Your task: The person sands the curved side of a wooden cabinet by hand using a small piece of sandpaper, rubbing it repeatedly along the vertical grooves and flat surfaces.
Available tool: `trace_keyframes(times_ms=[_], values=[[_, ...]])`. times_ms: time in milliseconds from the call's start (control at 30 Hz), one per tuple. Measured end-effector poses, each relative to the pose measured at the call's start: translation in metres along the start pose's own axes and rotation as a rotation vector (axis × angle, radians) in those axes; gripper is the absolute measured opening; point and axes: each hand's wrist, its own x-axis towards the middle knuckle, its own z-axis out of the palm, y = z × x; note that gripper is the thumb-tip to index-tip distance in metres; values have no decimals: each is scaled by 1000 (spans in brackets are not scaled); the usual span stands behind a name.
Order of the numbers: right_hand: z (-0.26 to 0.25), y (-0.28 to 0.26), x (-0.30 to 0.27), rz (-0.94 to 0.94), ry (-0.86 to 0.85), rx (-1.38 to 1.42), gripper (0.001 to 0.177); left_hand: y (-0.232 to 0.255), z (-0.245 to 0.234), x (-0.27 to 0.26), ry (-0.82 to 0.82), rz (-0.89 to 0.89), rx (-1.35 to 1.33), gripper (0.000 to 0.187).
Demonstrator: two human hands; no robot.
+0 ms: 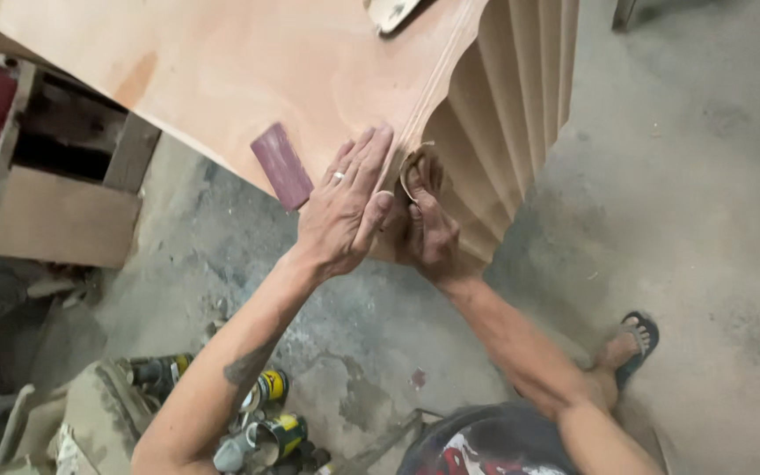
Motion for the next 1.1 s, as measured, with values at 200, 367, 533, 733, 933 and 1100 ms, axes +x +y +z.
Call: trace_keyframes(times_ms=[200,367,533,733,933,1100], values=[[0,105,-110,-439,3,-668,34,5,3,-2,-15,-24,-13,70],[7,23,-26,-172,75,-166,37,1,4,-1,19,0,-20,70],[29,127,-143,46,8,131,45,4,4,-4,20,-10,-12,66],[-2,46,-73,50,37,-96,40,3,1,-1,4,-6,-37,68],[-6,62,-86,-52,-52,-18,38,4,3,-5,1,-4,-10,65],[-16,41,-81,102,32,60,32,2,4,-3,28,0,-24,66]])
